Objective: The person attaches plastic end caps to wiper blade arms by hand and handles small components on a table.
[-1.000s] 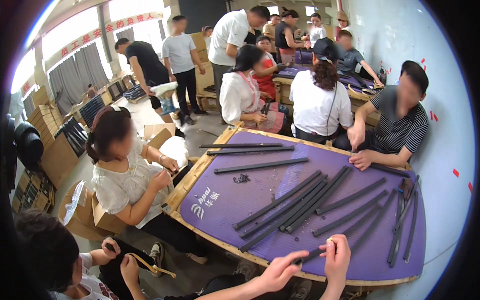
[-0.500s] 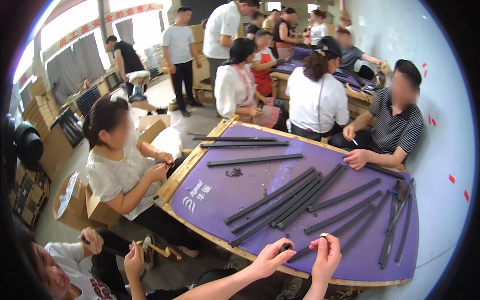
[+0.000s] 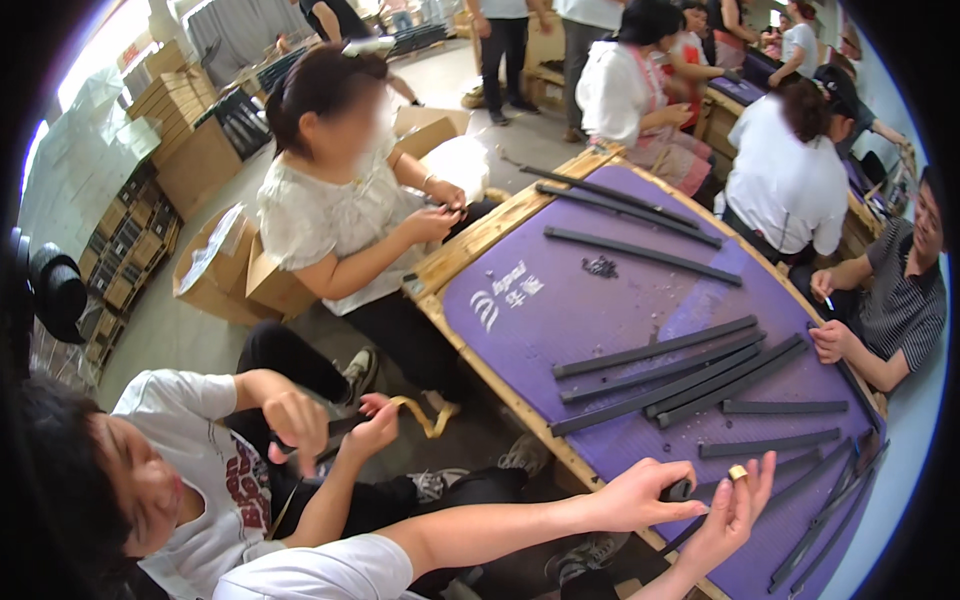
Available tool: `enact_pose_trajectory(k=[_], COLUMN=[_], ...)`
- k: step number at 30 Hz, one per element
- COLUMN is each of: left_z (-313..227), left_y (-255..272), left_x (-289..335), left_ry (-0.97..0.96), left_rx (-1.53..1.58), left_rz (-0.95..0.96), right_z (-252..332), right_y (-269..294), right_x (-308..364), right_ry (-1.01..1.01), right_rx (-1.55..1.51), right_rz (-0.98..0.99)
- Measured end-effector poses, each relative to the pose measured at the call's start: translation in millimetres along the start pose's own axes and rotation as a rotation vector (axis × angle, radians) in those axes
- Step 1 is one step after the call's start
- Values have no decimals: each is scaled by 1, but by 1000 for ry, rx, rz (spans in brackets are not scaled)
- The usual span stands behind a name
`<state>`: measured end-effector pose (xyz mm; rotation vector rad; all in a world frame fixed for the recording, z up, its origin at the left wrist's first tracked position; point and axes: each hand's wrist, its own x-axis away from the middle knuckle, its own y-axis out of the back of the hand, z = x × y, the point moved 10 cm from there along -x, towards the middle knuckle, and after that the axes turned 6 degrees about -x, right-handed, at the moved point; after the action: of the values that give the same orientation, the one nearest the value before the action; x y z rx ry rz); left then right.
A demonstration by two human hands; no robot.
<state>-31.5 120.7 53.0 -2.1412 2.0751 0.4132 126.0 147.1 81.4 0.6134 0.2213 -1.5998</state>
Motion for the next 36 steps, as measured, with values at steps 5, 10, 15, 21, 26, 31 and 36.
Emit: enact_pose_trajectory(k=[5,10,15,21,26,31,36], left_z=[9,12,11,31,30,28,35], left_y=[5,7,29,22,25,29,25], left_x=[2,1,11,11,13,19,23], left_ry=[2,59,161,229,187,254,166], left_rx=[-18,-67,-104,-179,-258,-282,-330], left_rz=[-79,-72,-146,-51,-52,-27,-64], right_z=[-11,-38,-40,-21,-30,-33,-21], right_y=[4,13,0,-22,-26,-23,-32], right_x=[2,5,12,16,19,22,25], right_ry=[-170,-266,-302,-284,-349,-323,-336], right_rx=[-30,-297,-383,-408,-458,-455,-528], right_rz=[-40,-83,-45,6,77,90,113])
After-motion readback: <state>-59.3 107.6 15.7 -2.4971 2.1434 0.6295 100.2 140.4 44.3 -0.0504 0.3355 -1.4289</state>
